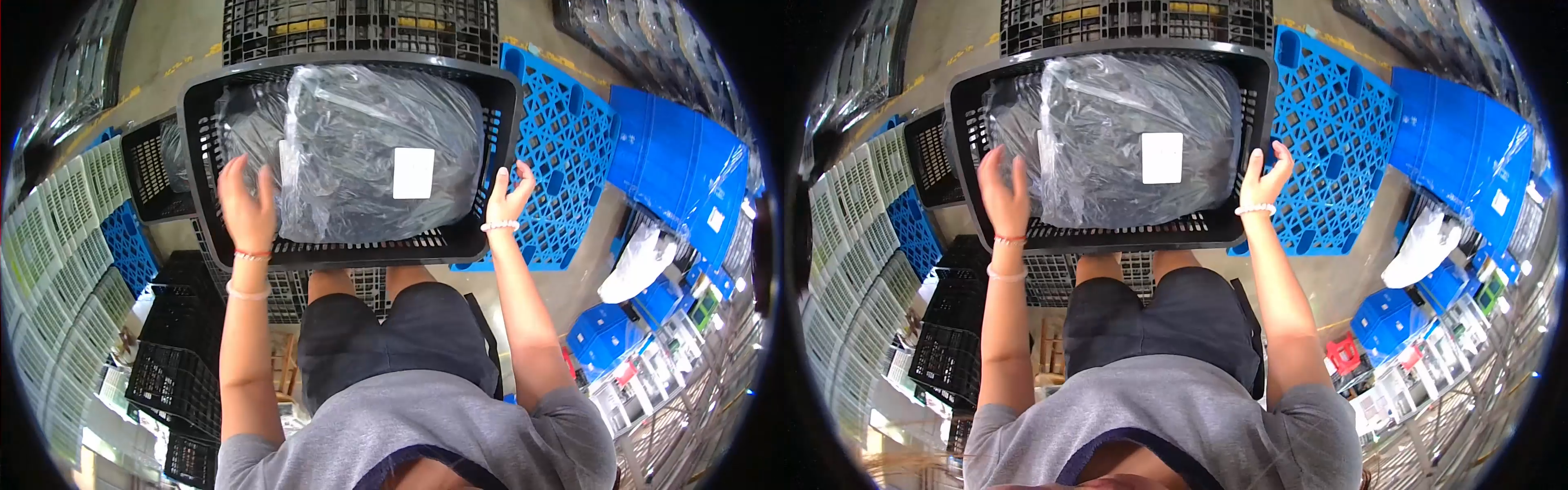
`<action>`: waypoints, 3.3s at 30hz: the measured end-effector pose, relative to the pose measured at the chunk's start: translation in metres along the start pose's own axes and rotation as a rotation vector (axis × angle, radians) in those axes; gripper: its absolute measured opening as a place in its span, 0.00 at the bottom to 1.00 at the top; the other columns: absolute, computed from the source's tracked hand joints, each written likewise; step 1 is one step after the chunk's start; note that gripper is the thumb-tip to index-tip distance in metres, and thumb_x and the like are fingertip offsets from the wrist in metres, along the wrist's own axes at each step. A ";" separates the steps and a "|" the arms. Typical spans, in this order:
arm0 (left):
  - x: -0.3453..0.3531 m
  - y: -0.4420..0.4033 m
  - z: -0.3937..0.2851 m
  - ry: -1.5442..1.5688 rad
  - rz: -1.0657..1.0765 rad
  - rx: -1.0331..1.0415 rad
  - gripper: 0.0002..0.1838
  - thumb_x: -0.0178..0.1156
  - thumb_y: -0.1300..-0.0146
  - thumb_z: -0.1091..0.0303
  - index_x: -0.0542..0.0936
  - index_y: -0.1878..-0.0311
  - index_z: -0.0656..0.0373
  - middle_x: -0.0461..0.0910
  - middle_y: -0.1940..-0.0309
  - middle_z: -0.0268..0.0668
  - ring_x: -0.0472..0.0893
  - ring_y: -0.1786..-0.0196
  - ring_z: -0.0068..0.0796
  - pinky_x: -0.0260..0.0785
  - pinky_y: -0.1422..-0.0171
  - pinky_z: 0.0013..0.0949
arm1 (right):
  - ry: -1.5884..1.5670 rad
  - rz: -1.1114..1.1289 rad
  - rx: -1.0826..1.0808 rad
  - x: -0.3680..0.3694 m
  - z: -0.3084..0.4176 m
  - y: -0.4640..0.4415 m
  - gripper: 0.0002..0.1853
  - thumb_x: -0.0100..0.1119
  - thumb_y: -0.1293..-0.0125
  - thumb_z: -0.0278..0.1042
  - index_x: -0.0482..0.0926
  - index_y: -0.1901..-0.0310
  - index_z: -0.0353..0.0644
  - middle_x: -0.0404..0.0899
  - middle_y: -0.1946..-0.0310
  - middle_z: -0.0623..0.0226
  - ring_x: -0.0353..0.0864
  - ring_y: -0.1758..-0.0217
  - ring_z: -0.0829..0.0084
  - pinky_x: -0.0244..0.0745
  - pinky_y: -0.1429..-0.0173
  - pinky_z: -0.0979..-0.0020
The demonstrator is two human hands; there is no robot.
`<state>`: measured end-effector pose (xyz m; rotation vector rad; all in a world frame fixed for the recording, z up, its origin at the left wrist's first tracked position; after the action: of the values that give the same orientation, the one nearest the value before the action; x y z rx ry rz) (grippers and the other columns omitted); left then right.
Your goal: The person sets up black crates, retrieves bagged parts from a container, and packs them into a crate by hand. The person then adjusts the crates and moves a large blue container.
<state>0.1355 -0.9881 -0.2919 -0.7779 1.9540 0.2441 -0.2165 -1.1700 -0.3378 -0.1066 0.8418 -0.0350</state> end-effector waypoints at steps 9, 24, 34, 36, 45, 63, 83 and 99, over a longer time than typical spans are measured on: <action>0.077 -0.043 -0.030 -0.089 0.375 -0.541 0.35 0.46 0.42 0.37 0.72 0.57 0.68 0.75 0.65 0.55 0.75 0.59 0.51 0.65 0.53 0.38 | -0.172 0.346 0.067 0.005 0.024 0.074 0.24 0.52 0.40 0.36 0.62 0.45 0.34 0.60 0.42 0.51 0.57 0.37 0.55 0.50 0.33 0.61; 0.025 -0.021 -0.083 0.818 0.296 -0.602 0.15 0.59 0.40 0.66 0.73 0.53 0.63 0.74 0.65 0.25 0.70 0.66 0.09 0.61 0.64 0.15 | -1.382 0.067 1.733 0.050 -0.015 0.086 0.33 0.30 0.35 0.59 0.55 0.36 0.45 0.53 0.34 0.62 0.54 0.33 0.59 0.50 0.33 0.55; -0.033 0.034 -0.206 1.027 0.869 -0.129 0.23 0.66 0.52 0.75 0.72 0.51 0.66 0.79 0.63 0.40 0.78 0.62 0.22 0.70 0.58 0.26 | -1.583 0.317 1.466 0.041 -0.024 0.093 0.24 0.32 0.33 0.51 0.66 0.44 0.45 0.72 0.48 0.63 0.71 0.45 0.62 0.66 0.42 0.57; -0.027 0.034 -0.223 1.210 0.858 -0.075 0.26 0.65 0.50 0.75 0.70 0.46 0.65 0.80 0.60 0.42 0.80 0.61 0.23 0.71 0.59 0.25 | -1.533 0.351 1.444 0.024 -0.021 0.094 0.24 0.32 0.33 0.50 0.67 0.44 0.45 0.73 0.48 0.63 0.72 0.46 0.61 0.66 0.42 0.58; -0.059 0.031 -0.260 1.538 1.050 0.195 0.29 0.59 0.45 0.72 0.64 0.39 0.62 0.72 0.46 0.43 0.80 0.67 0.39 0.73 0.66 0.31 | -1.050 0.747 1.240 -0.064 -0.002 0.107 0.22 0.36 0.34 0.48 0.67 0.45 0.44 0.74 0.51 0.62 0.73 0.48 0.61 0.68 0.44 0.58; -0.248 0.046 -0.155 1.154 0.010 -0.490 0.29 0.65 0.58 0.70 0.73 0.48 0.68 0.81 0.68 0.39 0.81 0.70 0.31 0.73 0.63 0.30 | -0.122 1.405 0.476 0.039 0.062 0.081 0.21 0.47 0.36 0.44 0.68 0.48 0.38 0.76 0.56 0.54 0.76 0.54 0.58 0.72 0.51 0.65; -0.344 0.084 -0.029 0.798 -0.393 -0.640 0.25 0.38 0.33 0.73 0.50 0.33 0.57 0.62 0.81 0.22 0.55 0.86 0.09 0.48 0.86 0.16 | -0.389 1.073 -0.191 0.083 0.116 0.093 0.22 0.44 0.36 0.49 0.70 0.79 0.38 0.73 0.78 0.52 0.73 0.70 0.50 0.66 0.65 0.57; -0.457 0.202 -0.073 -0.511 -0.089 -0.143 0.24 0.39 0.32 0.56 0.63 0.40 0.61 0.59 0.38 0.53 0.68 0.41 0.42 0.61 0.41 0.36 | -0.574 1.153 -0.532 0.116 0.331 0.174 0.15 0.43 0.39 0.38 0.74 0.74 0.37 0.78 0.76 0.54 0.78 0.70 0.54 0.73 0.62 0.59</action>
<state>0.1024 -0.6754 0.1032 -0.8003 1.4286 0.4820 0.1051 -0.9789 -0.2238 -0.1081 0.2223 1.2526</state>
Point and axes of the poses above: each hand's wrist, its own y-axis away from the middle knuckle, its own x-axis out of the palm, z = x × y, the point moved 2 cm from there along -y, towards the middle knuckle
